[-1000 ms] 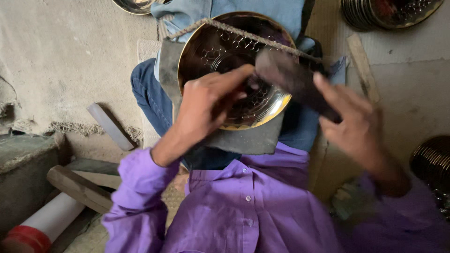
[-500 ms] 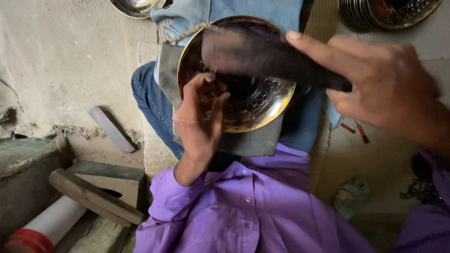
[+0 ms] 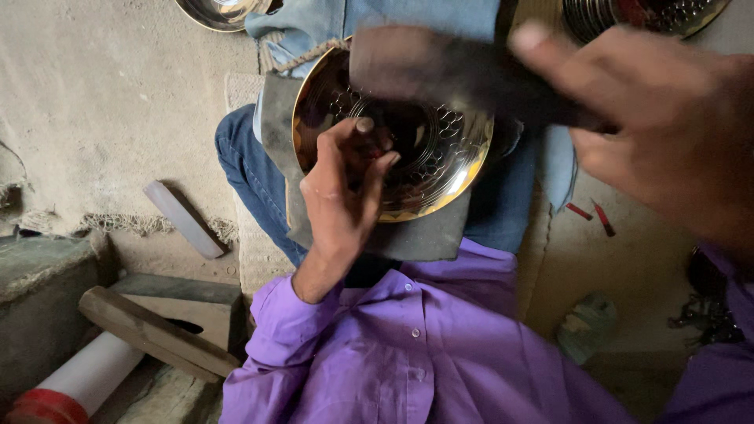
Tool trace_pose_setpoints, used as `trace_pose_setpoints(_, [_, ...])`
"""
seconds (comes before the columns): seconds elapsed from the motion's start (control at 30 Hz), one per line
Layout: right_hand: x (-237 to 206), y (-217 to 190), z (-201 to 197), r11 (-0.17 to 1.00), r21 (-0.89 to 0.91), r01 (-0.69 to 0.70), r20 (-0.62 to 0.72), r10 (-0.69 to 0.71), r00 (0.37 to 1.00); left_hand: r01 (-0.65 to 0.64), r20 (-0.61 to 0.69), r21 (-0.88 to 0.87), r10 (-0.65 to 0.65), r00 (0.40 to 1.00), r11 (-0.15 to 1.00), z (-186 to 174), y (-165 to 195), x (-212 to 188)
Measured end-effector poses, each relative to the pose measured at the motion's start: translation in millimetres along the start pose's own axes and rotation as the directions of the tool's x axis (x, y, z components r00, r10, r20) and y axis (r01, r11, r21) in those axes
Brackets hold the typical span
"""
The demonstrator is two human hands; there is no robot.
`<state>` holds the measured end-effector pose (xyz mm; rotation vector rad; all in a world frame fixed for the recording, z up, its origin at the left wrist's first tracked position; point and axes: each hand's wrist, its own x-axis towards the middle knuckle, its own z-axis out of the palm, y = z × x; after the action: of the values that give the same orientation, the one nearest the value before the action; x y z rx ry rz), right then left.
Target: The person sits on the floor with a decorative brass plate held on a stone pad on their lap. They hold a small punch against the plate's patterned surface and strike it repeatedly with a wooden mallet, repositioning the punch around the design, then hold the plate up and continue working on it with a red-handled tool.
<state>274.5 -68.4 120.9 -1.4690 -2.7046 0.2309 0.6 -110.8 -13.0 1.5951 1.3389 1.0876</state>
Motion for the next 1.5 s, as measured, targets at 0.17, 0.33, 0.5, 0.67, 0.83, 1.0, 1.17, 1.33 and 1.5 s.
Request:
trace_pose_setpoints(0.17, [7,-10,-2,0.942,0.318,-0.109,-0.11,0.151,0.982,0.003,-0.029,0.029,-0.002,1.0,1.0,1,-2,0])
trace_pose_setpoints(0.33, [8,1,5,0.993,-0.116,-0.013,0.367,0.055,0.929,0.026,-0.003,0.015,-0.026,1.0,1.0,-1,-2,3])
trace_pose_setpoints(0.5, [-1,8,17,0.985,-0.162,-0.058,0.49,0.131,0.862,0.048,0.108,0.027,-0.05,0.993,0.998,-5,3,13])
trace_pose_setpoints(0.67, [-24,14,33,0.984,-0.139,-0.116,0.44,0.166,0.882,-0.102,0.255,-0.034,0.107,0.961,0.994,-12,7,25])
trace_pose_setpoints(0.83, [-65,9,61,0.896,0.299,-0.329,0.16,0.293,0.942,-0.231,0.406,-0.061,0.236,0.883,0.971,-16,4,40])
trace_pose_setpoints(1.0, [-105,-12,96,0.619,0.619,-0.483,0.11,0.54,0.835,-0.277,0.596,-0.144,0.307,0.742,0.95,-16,-1,62])
trace_pose_setpoints(1.17, [-132,-35,129,0.62,0.624,-0.476,0.053,0.575,0.817,-0.278,0.7,-0.249,0.371,0.611,0.928,-12,-5,79])
trace_pose_setpoints(1.33, [-147,-55,157,0.76,0.481,-0.437,-0.138,0.557,0.819,-0.308,0.777,-0.302,0.42,0.469,0.902,-8,-6,91])
trace_pose_setpoints(1.5, [-147,-64,175,0.886,0.273,-0.375,-0.271,0.445,0.854,-0.279,0.823,-0.265,0.367,0.433,0.923,-10,-1,93])
